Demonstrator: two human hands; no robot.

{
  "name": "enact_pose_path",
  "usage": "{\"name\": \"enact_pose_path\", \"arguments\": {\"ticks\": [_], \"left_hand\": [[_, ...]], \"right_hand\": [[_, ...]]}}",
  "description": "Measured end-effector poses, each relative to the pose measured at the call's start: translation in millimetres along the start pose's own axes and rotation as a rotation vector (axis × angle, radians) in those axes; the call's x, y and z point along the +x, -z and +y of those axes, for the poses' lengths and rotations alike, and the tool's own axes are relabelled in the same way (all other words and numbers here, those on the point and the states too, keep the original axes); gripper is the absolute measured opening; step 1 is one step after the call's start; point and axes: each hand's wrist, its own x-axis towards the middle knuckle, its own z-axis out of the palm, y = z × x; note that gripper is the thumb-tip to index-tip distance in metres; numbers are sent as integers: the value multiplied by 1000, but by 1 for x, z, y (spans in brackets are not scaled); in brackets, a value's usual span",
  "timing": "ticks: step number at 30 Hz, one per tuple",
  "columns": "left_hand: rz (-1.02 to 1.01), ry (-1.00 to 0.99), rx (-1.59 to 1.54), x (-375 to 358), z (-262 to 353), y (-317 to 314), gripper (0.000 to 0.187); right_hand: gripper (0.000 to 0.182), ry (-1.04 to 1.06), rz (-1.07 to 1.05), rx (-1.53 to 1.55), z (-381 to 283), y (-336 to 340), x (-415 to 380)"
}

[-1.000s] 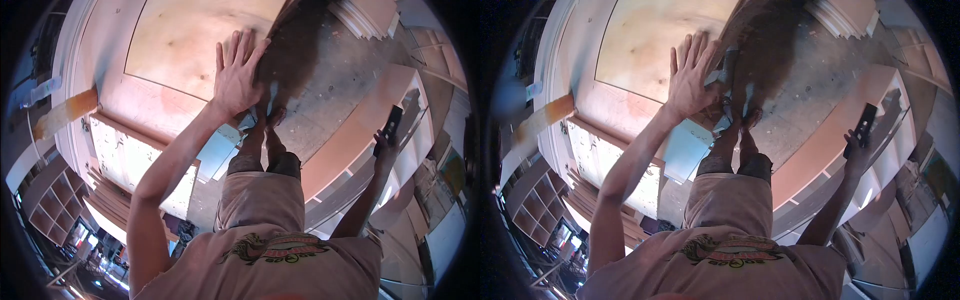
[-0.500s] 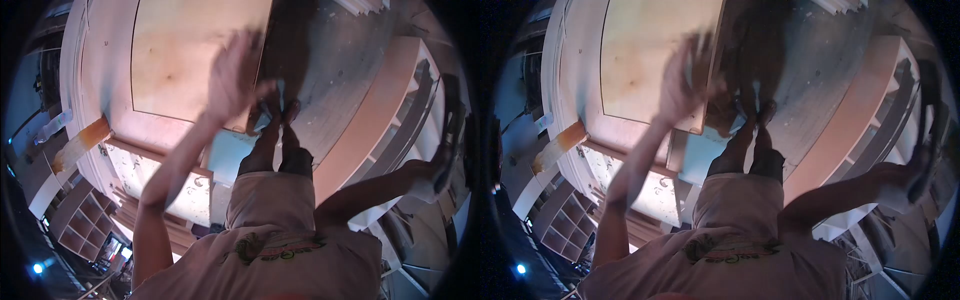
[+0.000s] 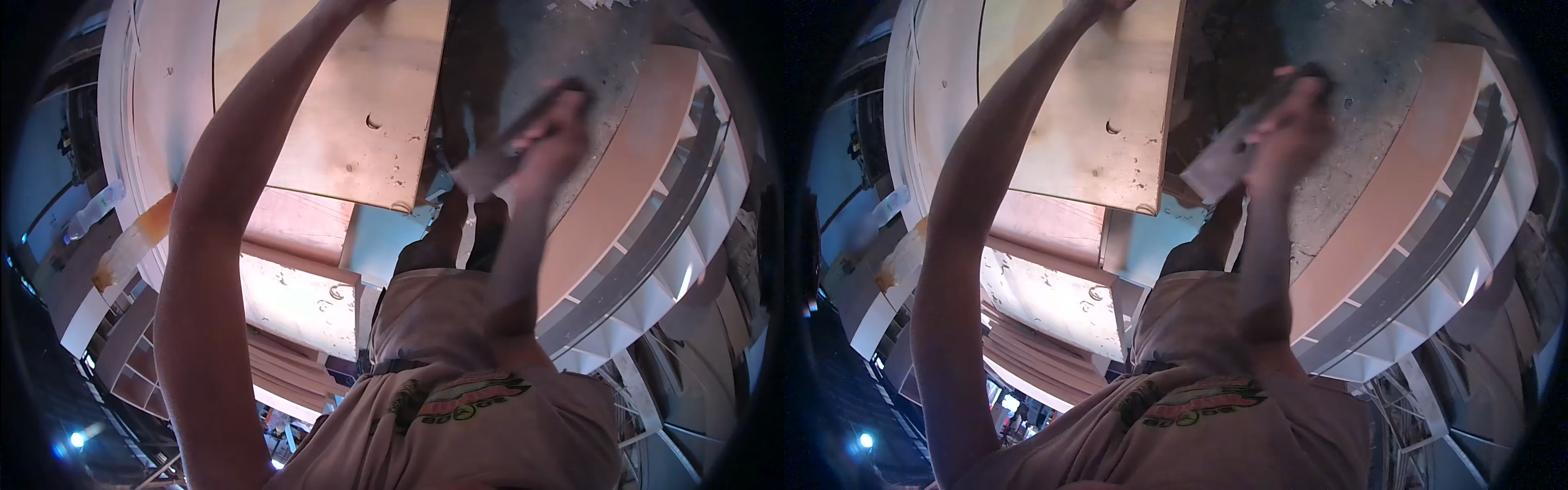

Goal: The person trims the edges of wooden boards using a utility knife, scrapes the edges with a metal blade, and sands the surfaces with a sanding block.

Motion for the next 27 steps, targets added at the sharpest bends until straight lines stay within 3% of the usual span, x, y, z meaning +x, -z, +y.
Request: {"name": "enact_pose_path", "arguments": {"ticks": [3, 5, 9, 12, 14, 16, 17, 20, 21, 22, 24, 26, 27], "left_hand": [[-6, 25, -16, 0, 3, -2, 74], [-21, 75, 15, -2, 5, -1, 75], [-21, 78, 52, -2, 5, -5, 77], [-37, 80, 64, -2, 7, -1, 78], [-58, 107, 65, 0, 7, 0, 77], [-42, 91, 41, 1, 5, -1, 77], [-19, 75, 14, -1, 5, 0, 78], [-36, 84, 46, 0, 4, -1, 77], [-35, 78, 46, 1, 3, -1, 77], [-32, 88, 46, 2, 3, -2, 77], [-53, 103, 40, -5, 6, -1, 77], [-65, 105, 48, 0, 5, 2, 77], [-59, 96, 49, 3, 6, 1, 77]], "right_hand": [[30, -29, -91, -37, 50, -21, -22], [31, 478, -35, -41, 77, -28, -21], [26, 452, 31, -168, 84, -45, -19], [32, 321, -21, 19, 80, -46, -12], [32, 443, 19, 177, 85, -51, 7], [31, 520, 117, -32, 83, -62, -3], [34, 328, 17, -20, 74, -62, -13], [26, 350, 9, 123, 67, -54, -3], [23, 224, -79, 313, 61, -40, 0], [23, 229, -78, 318, 64, -50, 2], [29, 378, 36, -59, 75, -74, -6], [28, 410, 10, 86, 70, -77, -5], [27, 325, 23, 112, 60, -66, -2]]}}
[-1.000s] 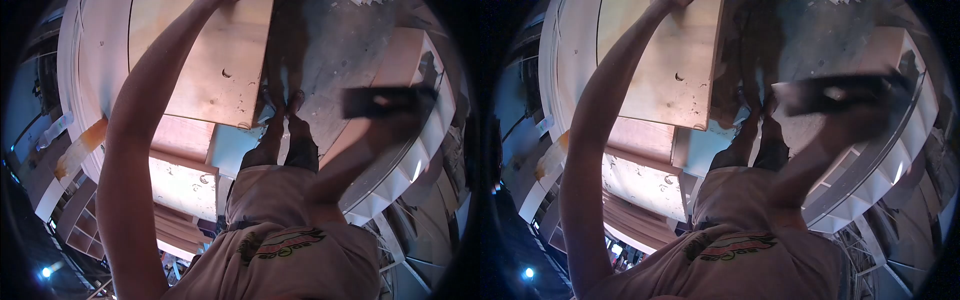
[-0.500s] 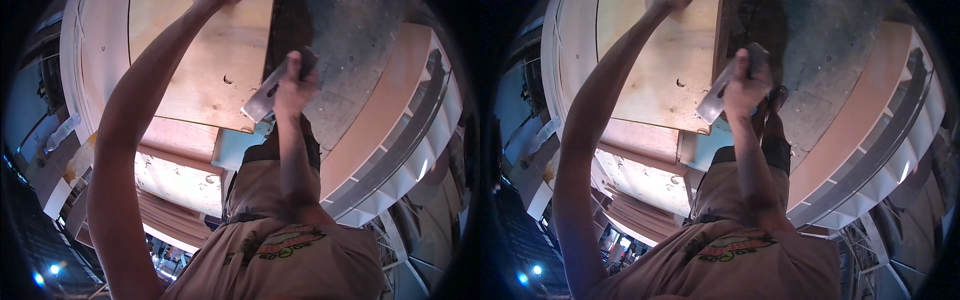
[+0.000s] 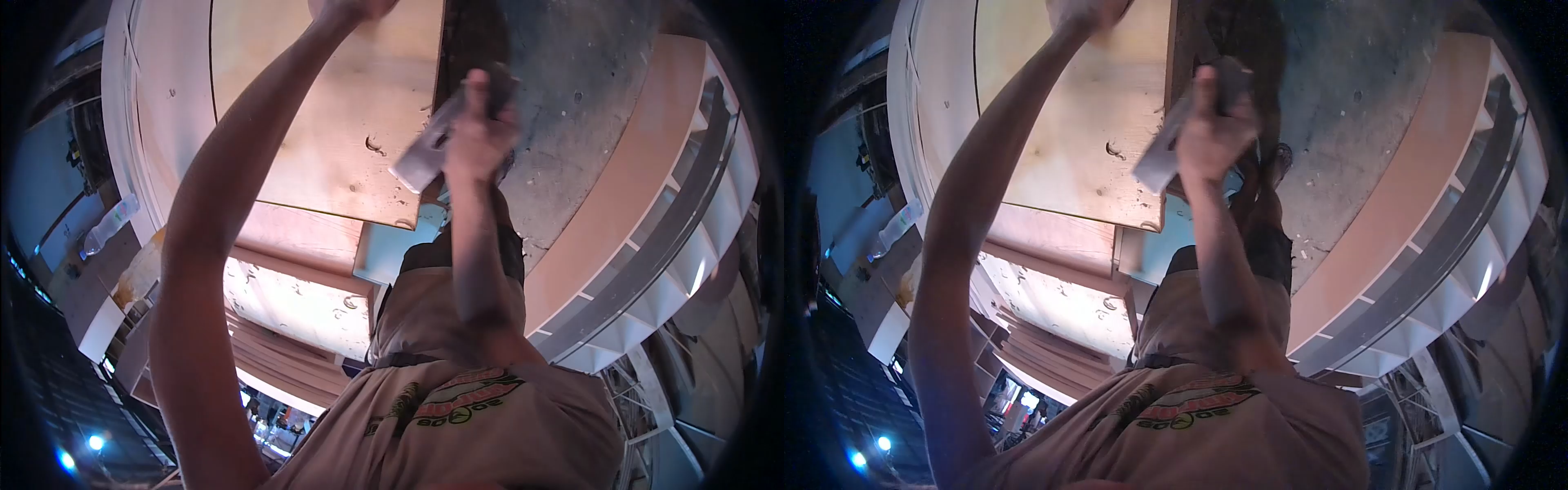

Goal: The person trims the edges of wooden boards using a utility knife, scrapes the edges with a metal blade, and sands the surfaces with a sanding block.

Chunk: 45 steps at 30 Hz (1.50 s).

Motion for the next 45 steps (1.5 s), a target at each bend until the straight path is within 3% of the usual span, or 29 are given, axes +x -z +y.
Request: {"name": "enact_pose_path", "arguments": {"ticks": [2, 3, 5, 7, 9, 10, 12, 13, 14, 17, 18, 19, 22, 24, 25, 28, 30, 31, 33, 34, 35, 37, 38, 39, 41, 44, 45], "left_hand": [[2, 98, 15, -3, -1, -1, 78], [-3, 101, 20, -5, -5, -2, 78], [23, 82, -5, -4, -1, -4, 78], [13, 82, -7, -4, 1, 0, 77], [-18, 98, -8, -3, 1, 1, 76], [-6, 89, -1, -3, 0, 0, 76], [-12, 83, -18, -8, -1, -1, 77], [4, 72, -32, -4, 0, 1, 78], [26, 62, -34, -1, 1, 2, 78], [-5, 77, -29, -1, -1, 2, 77], [-4, 67, -43, -3, -2, 2, 76], [-5, 55, -58, -6, -1, 3, 76], [-65, 72, -25, -4, 0, 6, 75], [-61, 69, -21, -1, -5, 1, 74], [-77, 70, -18, -4, -7, -2, 73], [-121, 73, -19, -11, -1, 3, 72], [-127, 68, -8, -3, -8, 0, 81], [-119, 73, -3, -3, -13, -6, 81], [40, -82, 191, -12, -18, -13, 72], [-38, -51, -37, -11, -22, -12, 68], [-28, -49, -33, -8, -21, -12, 68], [-58, -23, -102, -11, -24, -15, 79], [-60, -28, -64, -11, -22, -13, 84], [-72, -21, -58, -6, -23, -13, 84], [-83, -49, -113, -12, -21, -8, 91], [-81, -60, -97, -11, -22, -4, 99], [-97, -64, -91, -15, -20, -3, 101]], "right_hand": [[24, -247, 38, 197, -10, 18, 15], [24, -254, 37, 196, -3, 6, 10], [20, 64, -50, 65, 12, -27, 5], [21, 131, -56, 85, 8, -21, 16], [22, -163, 68, 185, -14, -5, 31], [22, -1, 106, 117, 2, -15, 42], [22, 542, 117, -307, 37, -44, 44], [22, 322, 34, -3, 25, -55, 44], [21, 114, 65, -75, 14, -45, 52], [23, -24, 135, 163, -9, -30, 66], [26, 282, 164, -61, -3, -52, 65], [26, 256, 18, -37, 10, -68, 60], [21, 240, 45, -122, 6, -56, 78], [21, -63, 55, 305, 1, -46, 91], [21, -67, 51, 302, 5, -59, 91], [19, 300, 103, -48, 14, -85, 96], [19, -44, 224, 74, 15, -77, 117], [20, 5, 135, 268, 12, -72, 123], [18, 304, 61, 77, 9, -98, 116], [18, 307, 10, 86, 11, -96, 121], [18, 313, 4, 93, 2, -89, 128], [16, -47, 108, 367, -22, -74, 133], [18, 131, 108, 175, -20, -85, 137], [16, 128, 48, -239, -16, -97, 127], [16, 99, -51, -28, -8, -98, 130], [24, -32, 81, 300, -16, -89, 153], [24, -49, 77, 283, -16, -95, 149]]}}
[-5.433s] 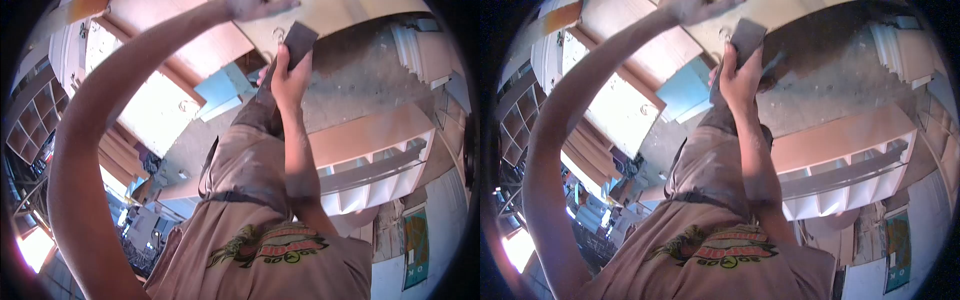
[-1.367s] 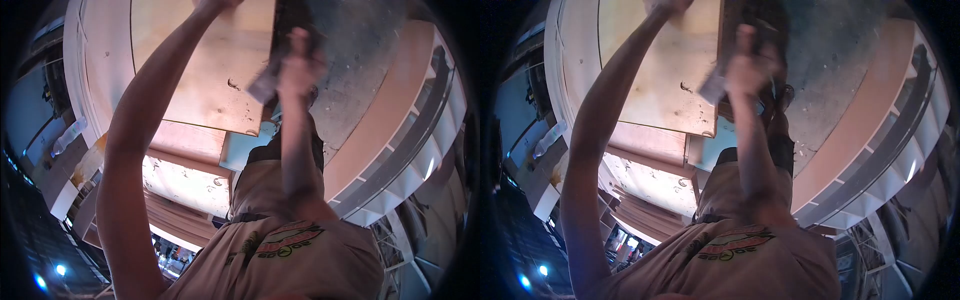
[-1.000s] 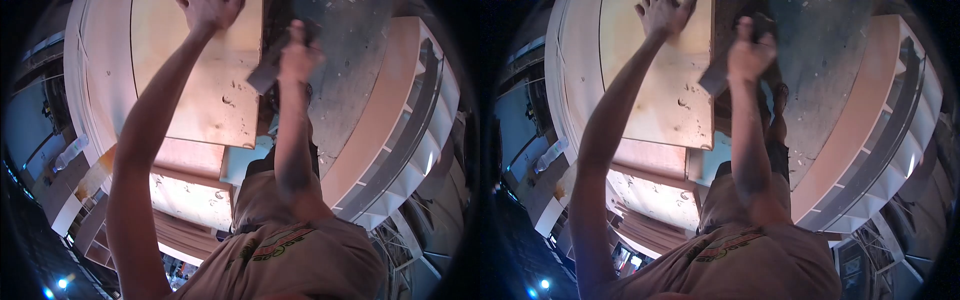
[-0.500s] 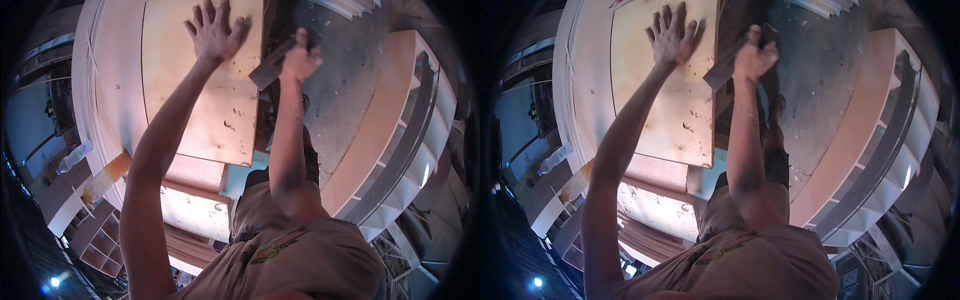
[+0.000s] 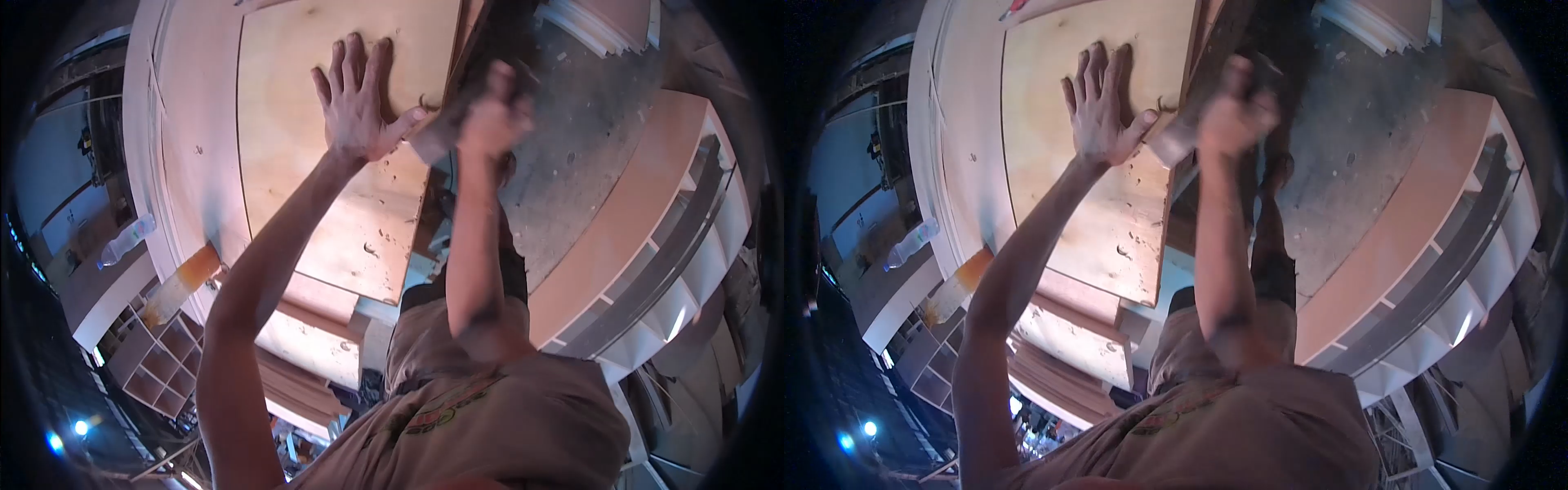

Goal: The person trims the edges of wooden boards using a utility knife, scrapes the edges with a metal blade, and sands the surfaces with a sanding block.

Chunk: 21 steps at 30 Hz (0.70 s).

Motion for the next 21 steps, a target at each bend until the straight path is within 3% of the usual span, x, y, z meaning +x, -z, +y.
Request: {"name": "enact_pose_path", "arguments": {"ticks": [2, 3, 4, 8, 9, 10, 12, 13, 14, 17, 19, 21], "left_hand": [[-25, 2, 11, -3, 1, 0, 109], [-39, 3, 8, -1, 1, 2, 114], [-57, 6, 3, 0, 1, 3, 118], [-78, 19, 26, 1, 5, 6, 126], [-91, 25, 27, -3, 7, 6, 126], [-89, 20, 34, -3, 6, 5, 127], [-77, 14, 47, 4, 2, 3, 128], [-60, 5, 39, 4, 1, 3, 128], [-56, -3, 25, 0, 4, 3, 128], [-60, -9, 31, 4, 5, 4, 128], [-75, 1, 23, 5, 2, 7, 128], [-87, 9, 18, 2, 7, 7, 129]], "right_hand": [[22, 28, -96, -212, 4, -16, -11], [29, 172, -107, -244, 10, -13, -1], [25, 76, -8, -308, 6, -5, 9], [21, 262, -60, -207, 15, -30, 14], [23, 100, -91, -265, 8, -24, 13], [23, 97, -89, -262, -2, -19, 16], [20, -96, 14, -80, -26, -20, 26], [23, 10, -30, -278, -6, -23, 25], [26, 272, -98, -294, 3, -37, 18], [26, 211, -110, -221, 3, -34, 31], [26, -119, 73, 99, -22, -28, 42], [25, -24, -16, 4, 2, -46, 35]]}}
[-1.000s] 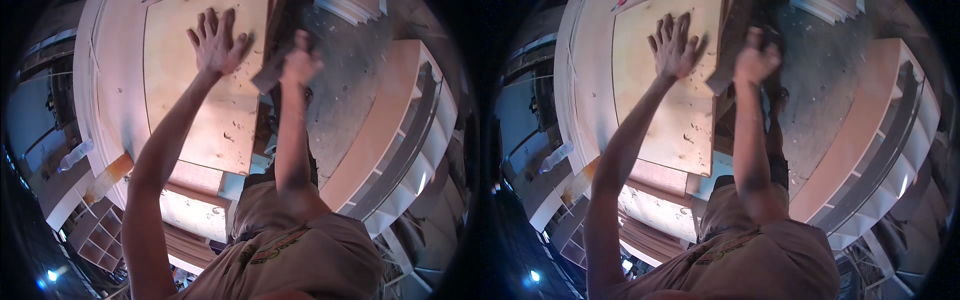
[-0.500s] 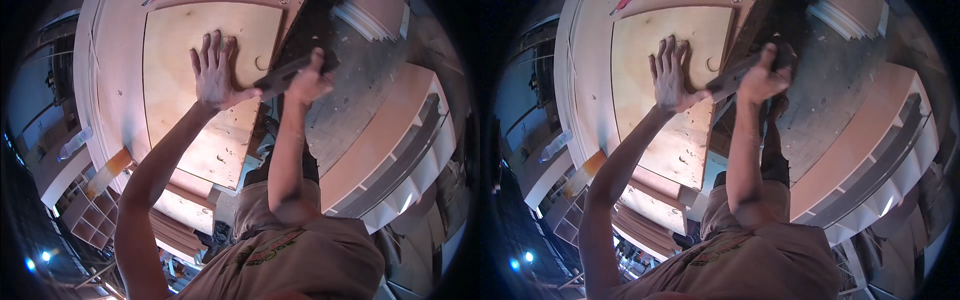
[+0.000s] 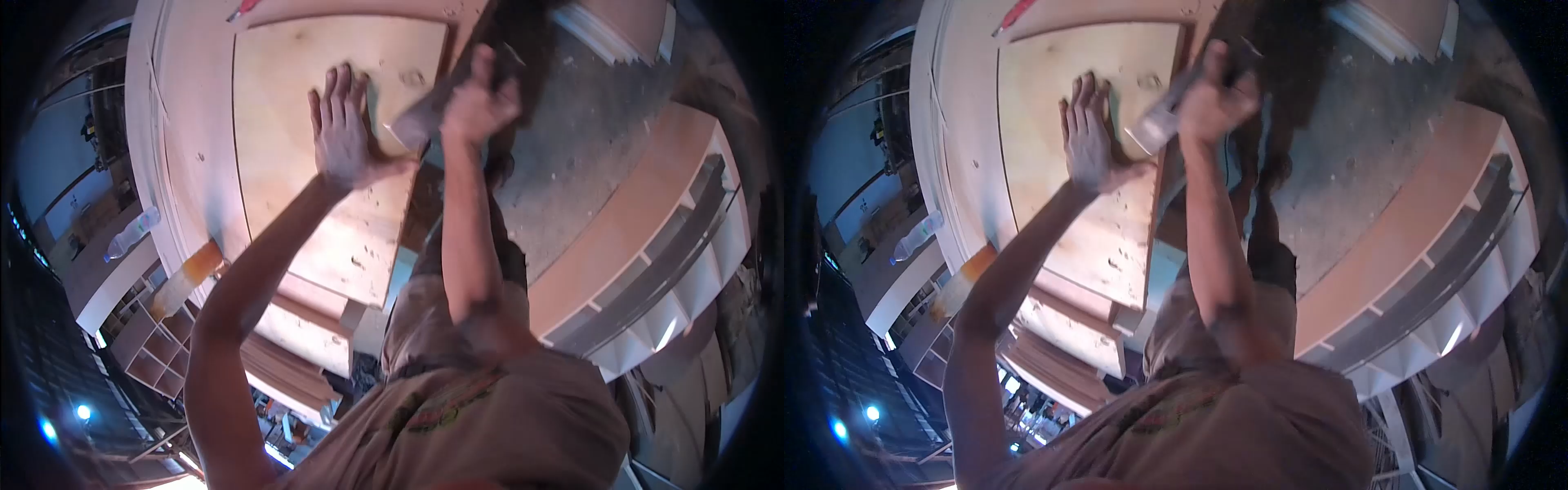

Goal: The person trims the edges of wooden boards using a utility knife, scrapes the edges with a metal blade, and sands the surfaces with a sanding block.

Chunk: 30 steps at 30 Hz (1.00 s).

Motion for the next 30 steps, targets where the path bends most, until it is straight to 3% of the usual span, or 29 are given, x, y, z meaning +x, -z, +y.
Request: {"name": "enact_pose_path", "arguments": {"ticks": [1, 2, 3, 5, 7, 8, 11, 13, 15, 17, 19, 21, 22, 23, 25, 27, 30], "left_hand": [[-21, 5, -12, -9, 5, 2, 129], [-16, 2, -11, -7, 3, 2, 129], [4, -6, -6, 2, 0, 2, 129], [11, 2, -3, 3, -2, 2, 129], [-3, 3, -10, 0, 1, 1, 130], [-9, 0, 1, 2, 2, 2, 131], [-33, 33, 11, 2, 4, 6, 131], [-33, 24, -8, 4, 2, 5, 131], [-19, 6, -20, 3, 4, 7, 131], [-42, 22, -23, 2, 5, 8, 130], [-37, 31, -27, 2, 3, 5, 127], [-1, -11, 54, 2, 3, 1, 123], [25, -15, 36, 2, 2, 1, 121], [41, -17, 47, 4, 1, 3, 121], [-14, 15, 51, 1, 5, 5, 119], [-21, 10, 45, -4, 11, 6, 119], [-22, 44, 6, 2, 6, 7, 117]], "right_hand": [[25, 91, -86, -106, 9, 1, -5], [24, 142, -19, -142, 15, 2, 1], [25, 9, 37, -199, -4, 6, 5], [27, 56, 48, -28, -5, 5, 19], [17, 371, -47, -110, 31, -21, 15], [18, 181, -91, -79, 21, -20, 13], [21, 22, -19, 60, -16, -10, 28], [18, 545, -29, -285, 32, -29, 36], [16, 481, -66, -139, 24, -33, 38], [16, 91, -32, -43, 0, -20, 41], [17, 291, -59, -162, 27, -37, 43], [16, 223, -133, -45, 15, -42, 38], [17, 192, -16, -76, 12, -42, 39], [17, 62, -114, 288, 3, -39, 38], [17, -63, -76, 40, 2, -41, 37], [14, 416, -160, -29, 21, -47, 48], [24, -43, 63, -75, -12, -12, 39]]}}
